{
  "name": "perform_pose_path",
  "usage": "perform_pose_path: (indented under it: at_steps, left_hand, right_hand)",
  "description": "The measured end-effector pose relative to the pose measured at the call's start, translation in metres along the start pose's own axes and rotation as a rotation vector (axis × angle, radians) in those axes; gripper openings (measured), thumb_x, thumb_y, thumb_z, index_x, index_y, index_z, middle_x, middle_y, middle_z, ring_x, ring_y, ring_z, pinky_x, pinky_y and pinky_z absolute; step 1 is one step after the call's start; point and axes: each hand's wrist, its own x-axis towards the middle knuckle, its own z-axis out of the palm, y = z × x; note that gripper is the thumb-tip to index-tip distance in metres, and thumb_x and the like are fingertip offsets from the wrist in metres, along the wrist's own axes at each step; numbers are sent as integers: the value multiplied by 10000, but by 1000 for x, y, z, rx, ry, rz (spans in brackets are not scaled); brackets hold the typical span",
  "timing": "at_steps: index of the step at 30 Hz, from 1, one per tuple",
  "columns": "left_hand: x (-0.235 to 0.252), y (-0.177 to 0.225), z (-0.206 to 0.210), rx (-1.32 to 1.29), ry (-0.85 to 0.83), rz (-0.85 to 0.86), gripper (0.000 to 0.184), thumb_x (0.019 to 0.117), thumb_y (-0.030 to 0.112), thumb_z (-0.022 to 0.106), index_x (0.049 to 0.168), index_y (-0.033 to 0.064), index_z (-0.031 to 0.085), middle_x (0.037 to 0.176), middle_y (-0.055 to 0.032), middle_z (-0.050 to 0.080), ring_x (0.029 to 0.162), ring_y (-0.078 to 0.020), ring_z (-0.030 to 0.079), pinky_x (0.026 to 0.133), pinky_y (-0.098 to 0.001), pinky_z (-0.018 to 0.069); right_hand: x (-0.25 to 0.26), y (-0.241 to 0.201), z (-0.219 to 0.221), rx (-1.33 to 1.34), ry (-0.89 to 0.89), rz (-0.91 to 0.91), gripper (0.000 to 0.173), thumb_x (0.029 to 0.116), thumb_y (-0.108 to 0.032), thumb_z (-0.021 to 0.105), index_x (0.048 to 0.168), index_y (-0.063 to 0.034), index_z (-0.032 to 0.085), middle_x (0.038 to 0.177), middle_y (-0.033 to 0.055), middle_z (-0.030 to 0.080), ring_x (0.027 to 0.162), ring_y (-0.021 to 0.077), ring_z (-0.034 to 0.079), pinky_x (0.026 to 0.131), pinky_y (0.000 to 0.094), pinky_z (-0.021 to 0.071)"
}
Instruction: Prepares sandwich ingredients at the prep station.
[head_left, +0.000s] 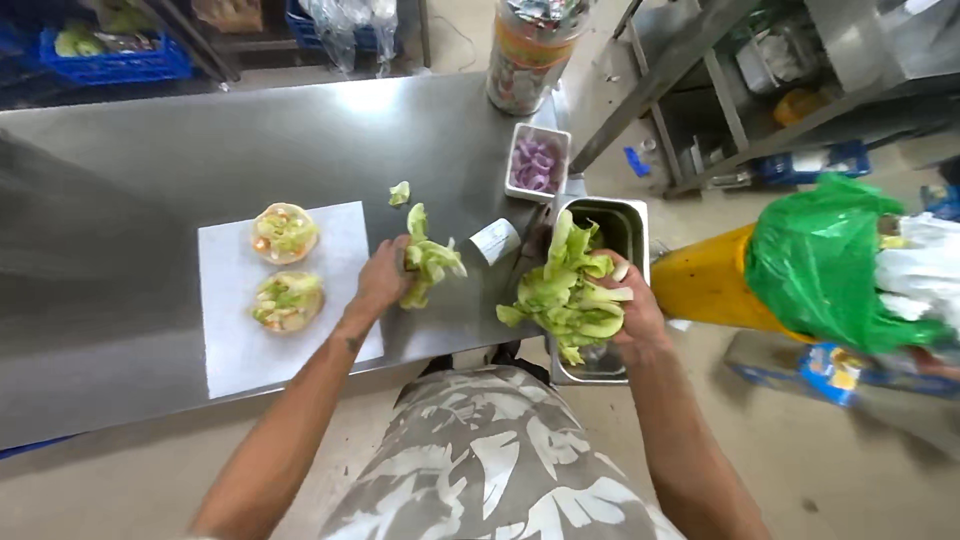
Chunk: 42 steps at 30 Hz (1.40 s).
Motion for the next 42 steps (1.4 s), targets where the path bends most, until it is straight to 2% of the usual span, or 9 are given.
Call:
perform_pose_path:
  at_steps: [6, 9, 14, 18, 24, 29, 34, 39, 42]
  left_hand:
    - [-59, 60, -43, -16, 106, 144, 886, 860, 131, 823, 1584, 26, 322, 1614, -304, 281, 1462, -523, 310, 1141, -705, 306]
    - [-78, 126, -29, -217, 80, 340, 673, 948, 146, 708, 1541, 69, 401, 1584, -168, 407, 1391, -345, 483, 1093, -561, 457]
    - [-87, 216, 90, -909, -372, 303, 931, 888, 431, 739, 1623, 154, 240, 1475, -90, 534, 1257, -177, 597, 1028, -404, 541]
    - [-86, 243, 142, -1178, -157, 56, 646, 985, 326, 681, 1530, 122, 401, 1287, -104, 641, 1100, -180, 660, 943, -390, 573]
    - [-87, 225, 146, -917, -225, 314, 1196, 686, 577, 877, 1617, 150, 257, 1498, -71, 509, 1297, -123, 551, 1075, -346, 499]
    - [-68, 212, 141, -1100, -312, 170, 771, 870, 108, 762, 1543, 146, 388, 1299, -107, 637, 1071, -189, 678, 910, -391, 597]
    - [-58, 210, 126, -1137, -511, 109, 295, 1012, 55, 584, 1306, 51, 608, 1027, -78, 722, 846, -145, 708, 767, -339, 621]
    - [-49, 215, 125, -967, -348, 85, 204, 1024, 125, 613, 1186, 11, 664, 961, -87, 712, 798, -142, 692, 747, -335, 610]
    - [-52, 216, 137, -847, -172, 114, 232, 1000, 175, 662, 1160, 12, 702, 1017, -118, 708, 888, -174, 689, 825, -390, 593]
  right_hand:
    - [-15, -20, -68, 98, -38, -134, 258, 932, -73, 601, 1104, -217, 729, 988, -58, 756, 845, 34, 712, 754, 242, 618]
    - [-15, -17, -83, 151, -26, -143, 240, 919, -67, 627, 1093, -193, 735, 979, -39, 754, 836, 51, 712, 749, 258, 621]
    - [-14, 2, -68, 14, 108, -103, 237, 917, -66, 611, 1142, -120, 662, 947, -8, 730, 796, 78, 700, 719, 289, 623]
    - [-23, 26, -44, -528, 310, -122, 386, 991, -107, 546, 1372, -42, 541, 1172, 100, 676, 1038, 167, 678, 894, 394, 589]
    - [-69, 24, -32, -642, 331, -40, 418, 1056, -256, 561, 1452, -150, 483, 1271, 134, 651, 1083, 261, 668, 888, 466, 567]
    - [-30, 10, -65, -115, 50, 257, 592, 1073, -522, 376, 1513, -125, 380, 1300, 97, 633, 1147, 195, 647, 932, 429, 576]
    - [-12, -7, -86, -608, 157, 20, 843, 898, -549, 682, 1555, -135, 355, 1445, 118, 547, 1108, 234, 662, 833, 461, 601]
    - [0, 24, -78, -1107, 248, -479, 480, 1023, -484, 574, 954, -20, 677, 663, 81, 625, 567, 213, 625, 533, 412, 531]
    - [4, 38, -68, -866, 430, -214, 464, 1084, -399, 468, 861, -33, 644, 637, 68, 552, 573, 199, 568, 557, 414, 488]
